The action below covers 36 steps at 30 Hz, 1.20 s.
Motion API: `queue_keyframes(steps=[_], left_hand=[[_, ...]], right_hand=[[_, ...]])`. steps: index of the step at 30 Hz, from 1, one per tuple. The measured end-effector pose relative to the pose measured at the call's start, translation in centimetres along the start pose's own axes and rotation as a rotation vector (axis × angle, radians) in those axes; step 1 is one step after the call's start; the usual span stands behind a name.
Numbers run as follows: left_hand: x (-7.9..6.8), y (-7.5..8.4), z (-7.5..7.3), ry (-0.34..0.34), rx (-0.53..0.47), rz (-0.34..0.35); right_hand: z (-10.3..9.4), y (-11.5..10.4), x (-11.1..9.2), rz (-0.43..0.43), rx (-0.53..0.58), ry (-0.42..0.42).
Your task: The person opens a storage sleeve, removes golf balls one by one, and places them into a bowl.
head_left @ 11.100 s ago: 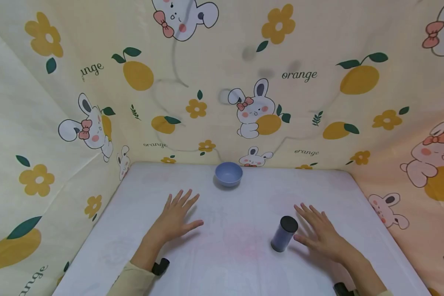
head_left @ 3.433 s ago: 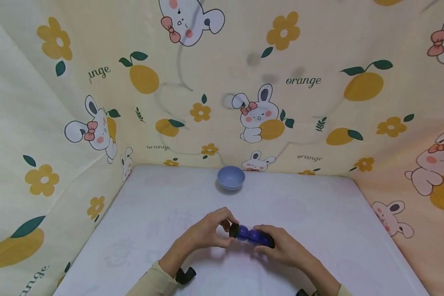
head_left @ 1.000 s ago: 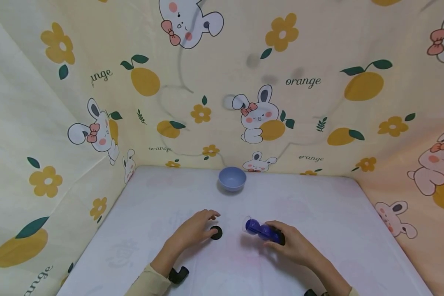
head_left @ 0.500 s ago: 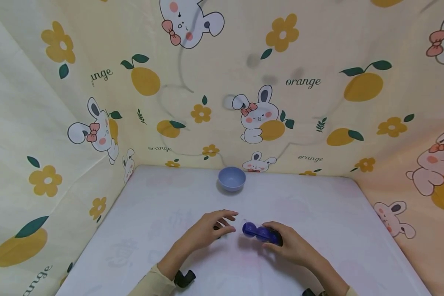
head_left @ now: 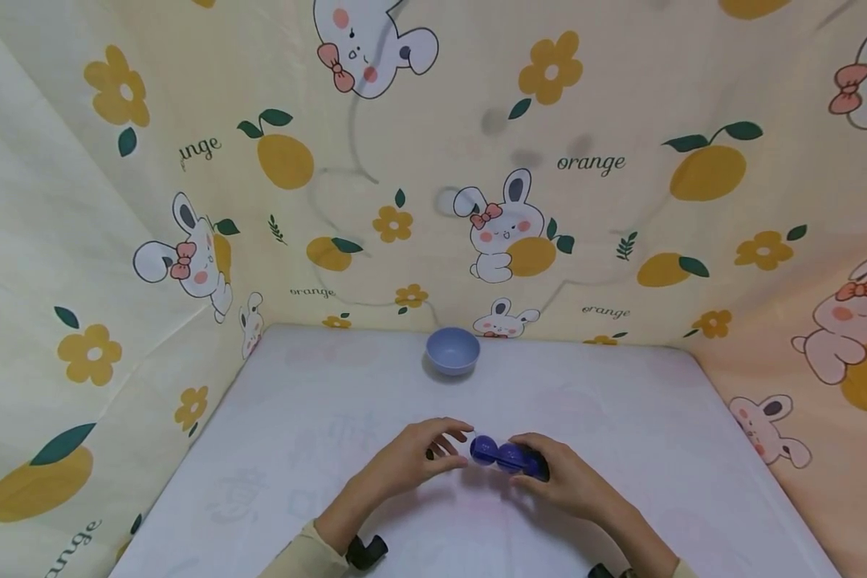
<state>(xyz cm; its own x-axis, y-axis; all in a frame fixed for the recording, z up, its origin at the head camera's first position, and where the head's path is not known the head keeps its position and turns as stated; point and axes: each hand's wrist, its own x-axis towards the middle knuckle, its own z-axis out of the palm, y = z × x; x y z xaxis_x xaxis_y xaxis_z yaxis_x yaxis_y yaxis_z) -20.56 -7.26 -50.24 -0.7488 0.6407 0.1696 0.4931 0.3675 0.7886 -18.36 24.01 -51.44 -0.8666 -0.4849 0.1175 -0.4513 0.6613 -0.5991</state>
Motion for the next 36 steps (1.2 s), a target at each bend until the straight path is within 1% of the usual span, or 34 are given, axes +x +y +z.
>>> queue_keyframes(steps=[5,12,21,29,36], left_hand=[[0.0,0.0,0.2,0.012,-0.007,-0.008],[0.1,0.1,0.2,0.016,0.01,-0.046],[-0.1,0.2,0.5,0.025,0.0,-0.053],[-0.2,0.1,0.7,0.03,-0.026,-0.063],[-0.1,-0.1,0.9,0.026,-0.045,-0.082]], right_hand=[[0.0,-0.1,0.1,-0.009,-0.01,0.004],[-0.1,-0.4,0.2,-0.026,-0.053,0.013],[-0.3,-0.8,0.2,-0.045,-0.1,0.034],[-0.7,-1.2,0.1,-0.02,-0.136,0.032],[-0.7,-1.4,0.1,-0.026,-0.164,0.039]])
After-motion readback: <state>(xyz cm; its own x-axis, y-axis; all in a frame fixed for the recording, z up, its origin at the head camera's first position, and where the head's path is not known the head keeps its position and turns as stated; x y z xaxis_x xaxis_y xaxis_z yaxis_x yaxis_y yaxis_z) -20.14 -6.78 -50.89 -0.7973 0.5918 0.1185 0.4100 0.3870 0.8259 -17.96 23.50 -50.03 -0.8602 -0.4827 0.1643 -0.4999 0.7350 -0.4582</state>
